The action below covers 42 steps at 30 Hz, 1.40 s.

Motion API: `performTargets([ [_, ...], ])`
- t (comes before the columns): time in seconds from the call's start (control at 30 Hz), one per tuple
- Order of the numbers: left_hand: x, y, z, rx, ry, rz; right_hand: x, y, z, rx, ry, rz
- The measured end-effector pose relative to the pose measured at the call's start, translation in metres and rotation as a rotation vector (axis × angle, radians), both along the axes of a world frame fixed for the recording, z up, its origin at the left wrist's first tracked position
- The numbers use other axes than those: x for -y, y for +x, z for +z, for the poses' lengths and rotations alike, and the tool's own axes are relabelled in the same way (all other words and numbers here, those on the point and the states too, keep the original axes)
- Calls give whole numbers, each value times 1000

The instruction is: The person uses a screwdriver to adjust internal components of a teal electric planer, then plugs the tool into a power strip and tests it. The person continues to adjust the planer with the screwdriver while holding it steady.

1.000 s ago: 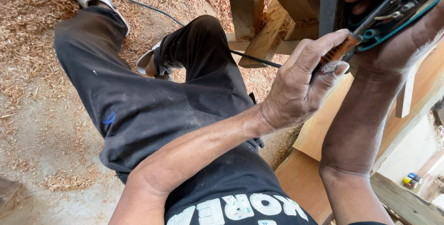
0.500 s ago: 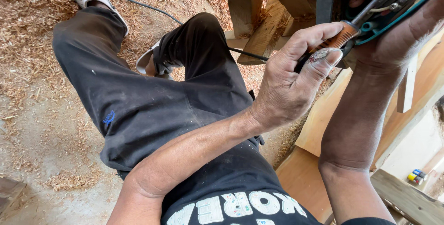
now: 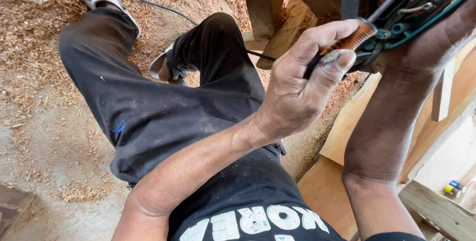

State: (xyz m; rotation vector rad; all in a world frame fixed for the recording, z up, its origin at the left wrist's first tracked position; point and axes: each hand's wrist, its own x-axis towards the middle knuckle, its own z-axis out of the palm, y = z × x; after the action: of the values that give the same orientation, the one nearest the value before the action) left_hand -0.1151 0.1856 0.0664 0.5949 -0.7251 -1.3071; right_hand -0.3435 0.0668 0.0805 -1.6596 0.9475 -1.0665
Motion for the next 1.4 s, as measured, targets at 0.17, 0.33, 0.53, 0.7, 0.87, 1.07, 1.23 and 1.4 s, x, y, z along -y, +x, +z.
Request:
performTargets([
  [0.17, -2, 12, 4, 300, -85, 64, 2, -1, -1, 26, 49, 15],
  [0.33, 1, 10, 1, 326, -196, 89, -1, 0, 0, -29, 4, -2],
  [0.53, 9, 7, 0, 480, -235, 151, -2, 0, 0, -7, 29, -12],
  [0.7, 21, 36, 23, 1348, -527, 418, -7, 4, 3, 0, 33, -4],
  [0.87, 18, 62, 71, 1683, -694, 507, -19, 17, 6, 62, 72, 1],
  [1.07, 31, 77, 114, 1598, -799, 436, -29, 18, 15, 124, 61, 10],
  [1.23, 47, 101, 95, 1480, -813, 331, -22, 5, 18, 156, 58, -26],
  [1.4, 54, 98, 72, 1369, -782, 314, -11, -1, 8, 138, 65, -35],
])
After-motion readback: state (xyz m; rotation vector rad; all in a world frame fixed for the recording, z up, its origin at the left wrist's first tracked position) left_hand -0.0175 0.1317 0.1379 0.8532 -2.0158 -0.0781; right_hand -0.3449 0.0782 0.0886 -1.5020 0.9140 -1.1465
